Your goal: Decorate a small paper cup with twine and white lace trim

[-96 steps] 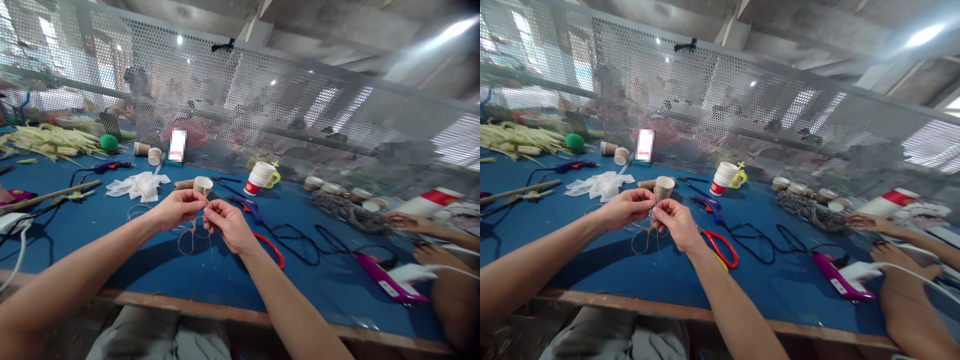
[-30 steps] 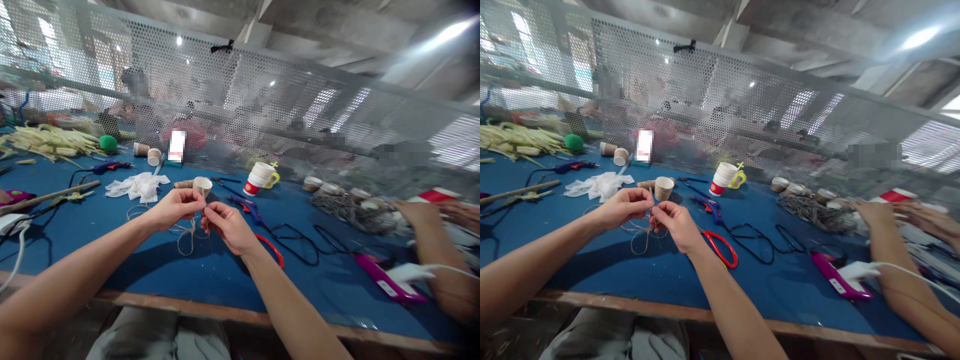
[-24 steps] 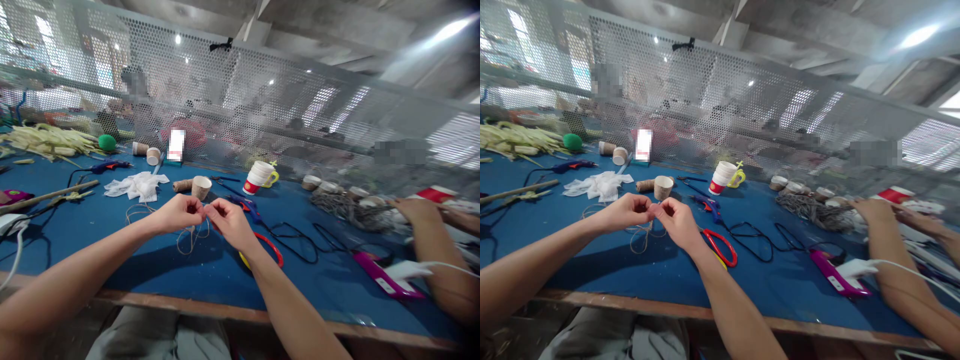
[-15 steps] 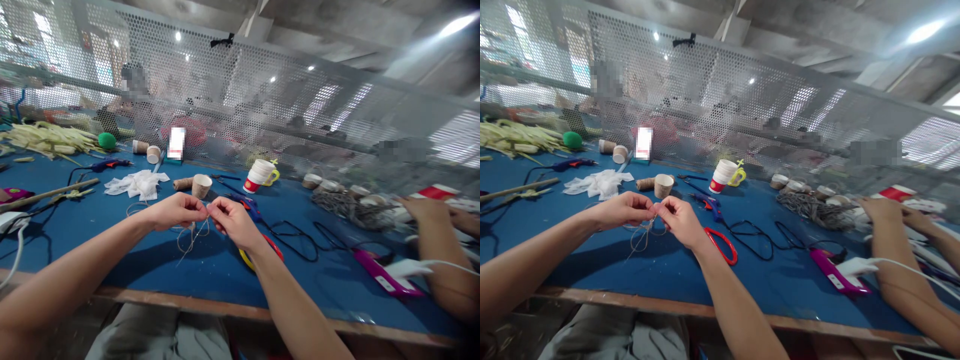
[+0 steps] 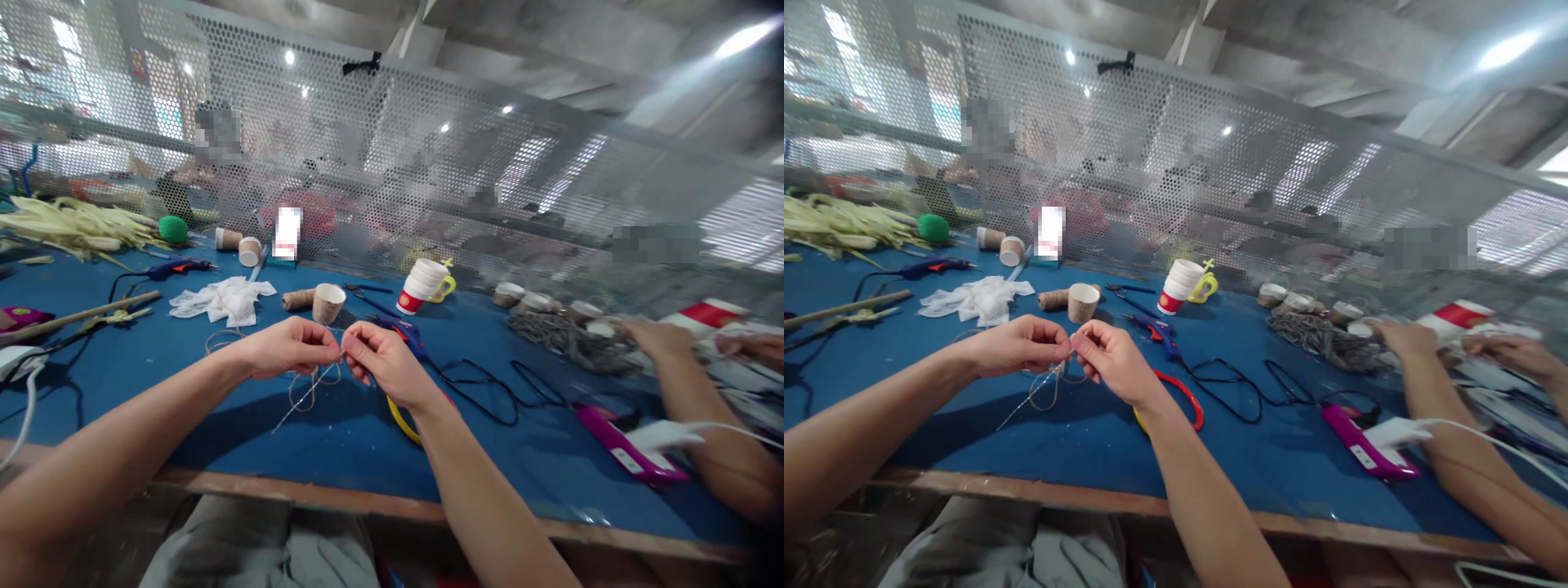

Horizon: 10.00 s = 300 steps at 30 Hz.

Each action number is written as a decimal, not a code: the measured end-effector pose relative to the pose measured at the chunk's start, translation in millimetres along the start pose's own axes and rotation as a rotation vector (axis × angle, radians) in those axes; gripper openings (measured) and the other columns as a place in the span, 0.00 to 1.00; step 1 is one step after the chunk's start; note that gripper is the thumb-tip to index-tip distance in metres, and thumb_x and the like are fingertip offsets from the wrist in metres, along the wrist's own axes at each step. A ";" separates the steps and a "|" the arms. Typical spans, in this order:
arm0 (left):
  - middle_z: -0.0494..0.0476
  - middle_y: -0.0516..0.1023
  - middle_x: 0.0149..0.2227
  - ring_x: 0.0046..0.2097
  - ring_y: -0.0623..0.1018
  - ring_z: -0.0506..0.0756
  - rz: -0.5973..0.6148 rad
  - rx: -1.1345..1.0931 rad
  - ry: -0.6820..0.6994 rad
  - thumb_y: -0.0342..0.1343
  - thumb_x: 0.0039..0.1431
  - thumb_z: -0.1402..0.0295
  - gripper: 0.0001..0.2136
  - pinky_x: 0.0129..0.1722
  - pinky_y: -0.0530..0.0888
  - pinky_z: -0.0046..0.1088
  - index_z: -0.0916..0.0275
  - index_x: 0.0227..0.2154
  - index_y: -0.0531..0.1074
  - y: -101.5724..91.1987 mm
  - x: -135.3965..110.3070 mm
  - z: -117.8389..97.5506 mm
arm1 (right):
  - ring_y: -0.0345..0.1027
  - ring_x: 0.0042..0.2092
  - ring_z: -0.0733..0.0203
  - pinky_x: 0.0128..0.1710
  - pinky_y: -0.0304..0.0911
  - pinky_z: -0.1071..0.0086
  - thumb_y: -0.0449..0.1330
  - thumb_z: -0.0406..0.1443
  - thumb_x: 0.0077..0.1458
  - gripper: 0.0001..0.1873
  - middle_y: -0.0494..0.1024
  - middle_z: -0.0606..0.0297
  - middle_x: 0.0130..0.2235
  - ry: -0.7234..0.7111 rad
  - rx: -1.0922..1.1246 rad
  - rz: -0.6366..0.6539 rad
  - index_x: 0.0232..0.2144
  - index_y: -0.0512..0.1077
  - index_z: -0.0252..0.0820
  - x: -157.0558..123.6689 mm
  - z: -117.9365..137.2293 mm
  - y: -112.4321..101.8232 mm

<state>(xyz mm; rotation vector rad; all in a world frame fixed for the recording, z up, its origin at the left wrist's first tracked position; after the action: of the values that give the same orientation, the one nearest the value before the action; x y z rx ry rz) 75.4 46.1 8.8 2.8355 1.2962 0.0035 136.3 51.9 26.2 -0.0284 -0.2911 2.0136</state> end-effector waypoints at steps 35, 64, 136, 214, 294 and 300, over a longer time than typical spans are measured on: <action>0.45 0.60 0.18 0.19 0.57 0.42 -0.096 0.049 -0.011 0.54 0.50 0.64 0.10 0.18 0.52 0.20 0.66 0.22 0.63 -8.0 1.9 3.7 | 0.58 0.21 0.73 0.18 0.55 0.77 0.55 0.43 0.50 0.13 0.64 0.72 0.23 0.035 -0.082 0.032 0.27 0.62 0.39 0.9 -3.6 0.7; 0.46 0.61 0.19 0.21 0.58 0.44 -0.173 0.371 0.076 0.52 0.50 0.67 0.07 0.20 0.54 0.21 0.66 0.23 0.65 -10.4 -2.0 -15.9 | 0.56 0.21 0.73 0.18 0.52 0.78 0.54 0.45 0.52 0.14 0.63 0.72 0.22 0.061 -0.140 0.123 0.27 0.61 0.39 -1.8 -7.3 4.7; 0.45 0.57 0.17 0.20 0.55 0.44 -0.334 0.400 0.141 0.48 0.52 0.65 0.10 0.19 0.52 0.21 0.67 0.22 0.64 -21.8 2.4 -10.4 | 0.58 0.18 0.73 0.14 0.55 0.78 0.57 0.45 0.47 0.15 0.66 0.72 0.20 0.023 -0.019 -0.177 0.24 0.62 0.39 4.8 -12.0 -11.7; 0.46 0.60 0.20 0.21 0.57 0.44 -0.187 0.473 0.115 0.48 0.53 0.69 0.06 0.20 0.55 0.21 0.66 0.24 0.63 -9.4 -2.7 -20.9 | 0.58 0.21 0.72 0.18 0.54 0.77 0.57 0.44 0.49 0.13 0.64 0.72 0.22 0.059 -0.040 0.024 0.27 0.62 0.40 0.3 -7.1 -1.3; 0.45 0.60 0.19 0.20 0.58 0.44 -0.106 0.380 0.015 0.48 0.53 0.63 0.09 0.19 0.55 0.21 0.65 0.24 0.62 -5.8 -1.1 -6.3 | 0.57 0.20 0.73 0.17 0.53 0.77 0.56 0.45 0.49 0.15 0.64 0.72 0.21 0.097 -0.049 0.039 0.26 0.61 0.39 0.9 -11.9 1.8; 0.45 0.60 0.19 0.21 0.58 0.44 -0.057 0.350 0.000 0.48 0.53 0.63 0.10 0.19 0.55 0.21 0.65 0.24 0.62 -2.2 -3.1 -5.2 | 0.58 0.21 0.73 0.18 0.55 0.77 0.56 0.45 0.49 0.14 0.65 0.72 0.22 0.091 -0.062 0.085 0.27 0.62 0.39 -1.3 -9.0 3.5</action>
<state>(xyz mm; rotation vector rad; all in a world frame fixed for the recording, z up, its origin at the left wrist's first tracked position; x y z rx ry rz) 71.7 45.4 14.0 3.0754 1.5121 -0.2490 135.1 50.9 16.5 -0.1727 -0.2984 2.0800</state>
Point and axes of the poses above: each hand's wrist, its own x-axis towards the middle knuckle, its own y-axis out of the palm, z = x × y, the point moved 10 cm from there along x, towards the middle knuckle
